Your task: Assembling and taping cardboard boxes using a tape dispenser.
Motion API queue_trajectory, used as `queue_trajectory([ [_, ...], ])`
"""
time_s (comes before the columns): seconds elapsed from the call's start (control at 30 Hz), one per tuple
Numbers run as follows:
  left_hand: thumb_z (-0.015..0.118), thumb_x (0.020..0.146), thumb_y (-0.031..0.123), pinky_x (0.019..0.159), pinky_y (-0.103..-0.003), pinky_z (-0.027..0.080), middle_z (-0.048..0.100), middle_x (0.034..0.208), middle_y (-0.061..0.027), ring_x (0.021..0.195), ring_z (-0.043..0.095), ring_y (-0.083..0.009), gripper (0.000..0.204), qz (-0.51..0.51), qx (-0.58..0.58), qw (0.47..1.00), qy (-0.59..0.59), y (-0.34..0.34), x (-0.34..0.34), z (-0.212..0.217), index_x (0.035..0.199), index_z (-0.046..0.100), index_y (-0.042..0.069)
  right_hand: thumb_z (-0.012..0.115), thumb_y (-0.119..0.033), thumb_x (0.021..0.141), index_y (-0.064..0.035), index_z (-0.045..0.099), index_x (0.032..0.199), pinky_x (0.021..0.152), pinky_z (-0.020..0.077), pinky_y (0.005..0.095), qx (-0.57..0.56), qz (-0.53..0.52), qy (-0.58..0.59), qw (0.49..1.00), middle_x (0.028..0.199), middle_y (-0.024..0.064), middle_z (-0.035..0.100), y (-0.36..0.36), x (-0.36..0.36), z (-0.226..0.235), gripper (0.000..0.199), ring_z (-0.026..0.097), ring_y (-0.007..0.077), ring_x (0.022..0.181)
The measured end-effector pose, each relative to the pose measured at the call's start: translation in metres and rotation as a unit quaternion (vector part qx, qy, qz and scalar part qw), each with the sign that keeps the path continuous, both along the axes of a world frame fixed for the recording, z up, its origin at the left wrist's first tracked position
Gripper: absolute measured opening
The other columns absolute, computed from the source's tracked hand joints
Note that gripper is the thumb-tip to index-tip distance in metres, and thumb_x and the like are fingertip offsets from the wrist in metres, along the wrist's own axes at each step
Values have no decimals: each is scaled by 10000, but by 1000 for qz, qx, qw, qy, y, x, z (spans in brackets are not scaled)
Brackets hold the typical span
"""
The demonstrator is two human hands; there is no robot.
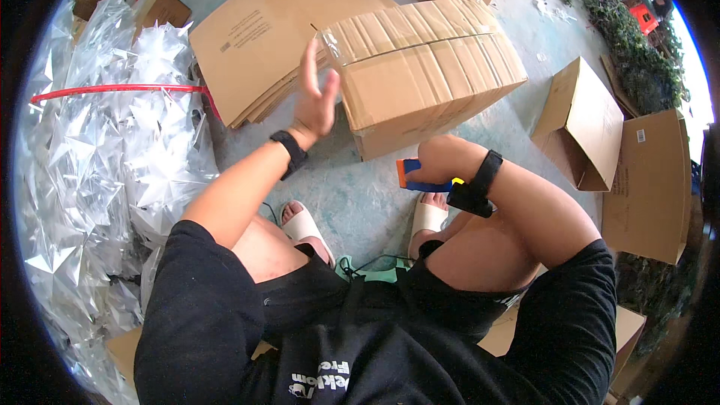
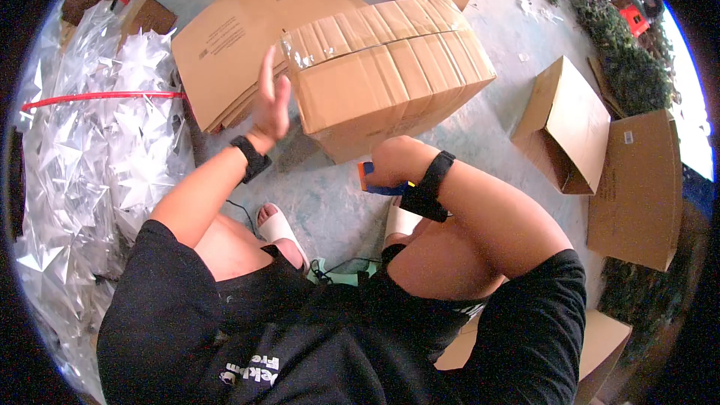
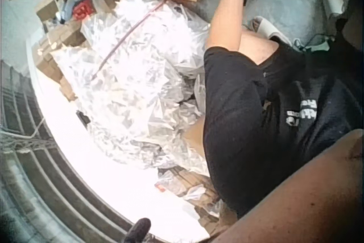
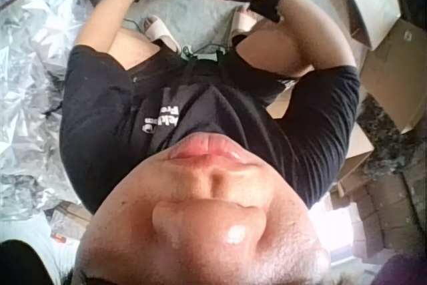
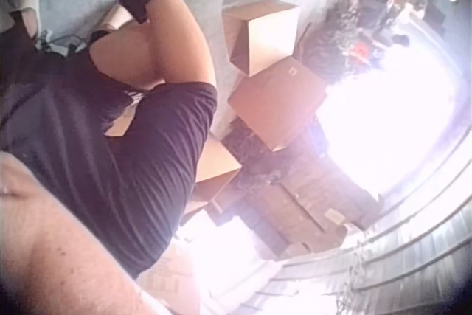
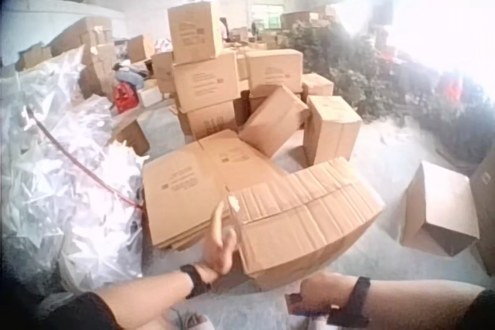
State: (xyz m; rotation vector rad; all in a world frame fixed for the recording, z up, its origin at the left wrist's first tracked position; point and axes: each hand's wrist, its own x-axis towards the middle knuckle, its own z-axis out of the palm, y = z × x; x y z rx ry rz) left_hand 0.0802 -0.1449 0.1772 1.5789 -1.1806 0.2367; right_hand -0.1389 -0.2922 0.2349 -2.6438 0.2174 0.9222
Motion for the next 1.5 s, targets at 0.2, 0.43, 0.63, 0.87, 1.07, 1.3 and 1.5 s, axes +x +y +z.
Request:
queue_trajectory([
  [0.2, 564, 960, 457, 1102, -337, 357, 572, 1320, -252, 1292, 512, -315, 720, 5, 55, 966, 253, -18, 22, 8, 1393, 428, -103, 620, -554, 821, 6, 742, 824, 757, 541, 447, -1, -19, 12, 1000, 848, 240, 699, -11, -15, 1, 574, 679, 396, 811],
  [0.43, 635, 956, 216, 1048, -326, 414, 557, 1352, -150, 1224, 544, -211, 673, -82, 46, 899, 428, -43, 23, 6, 1506, 310, 1, 610, -549, 827, 12, 737, 820, 747, 536, 455, 22, -36, -2, 999, 819, 241, 691, -19, -31, 7, 576, 672, 402, 786],
  [0.63, 613, 946, 121, 1056, -336, 414, 491, 1416, -126, 1249, 511, -204, 709, -130, -30, 858, 496, -49, 24, 3, 1538, 236, 24, 586, -526, 845, 15, 734, 811, 728, 532, 459, 20, -50, 11, 999, 800, 239, 688, -24, -42, 7, 562, 670, 401, 763],
  [0.87, 665, 909, 67, 1058, -371, 439, 499, 1408, -152, 1216, 550, -230, 776, -63, 42, 854, 515, -46, 35, 17, 1548, 226, 31, 575, -513, 849, 9, 737, 832, 723, 533, 454, 29, -43, 17, 999, 801, 229, 693, -24, -40, 11, 546, 674, 389, 755],
  [1.07, 738, 871, 186, 959, -369, 485, 643, 1216, -190, 1081, 636, -253, 695, 47, 122, 904, 407, -54, 54, 13, 1431, 403, -55, 593, -528, 836, -1, 743, 834, 710, 534, 447, 30, -47, 8, 998, 795, 223, 695, -20, -33, 10, 548, 675, 381, 746],
  [1.3, 585, 972, 385, 720, -351, 522, 708, 843, -147, 820, 687, -224, 402, 152, 284, 924, 206, -67, 75, 15, 950, 686, -3, 602, -552, 822, 8, 736, 832, 705, 532, 461, 26, -29, -5, 999, 801, 240, 689, -23, -31, -3, 575, 669, 399, 739],
  [1.5, 571, 997, 310, 412, -260, 314, 551, 600, 16, 434, 427, -79, 294, -3, 150, 868, 473, -70, 73, 19, 856, 664, 69, 612, -555, 819, 11, 729, 832, 699, 528, 466, 28, -45, -11, 999, 803, 243, 689, -19, -35, 5, 578, 665, 406, 738],
])
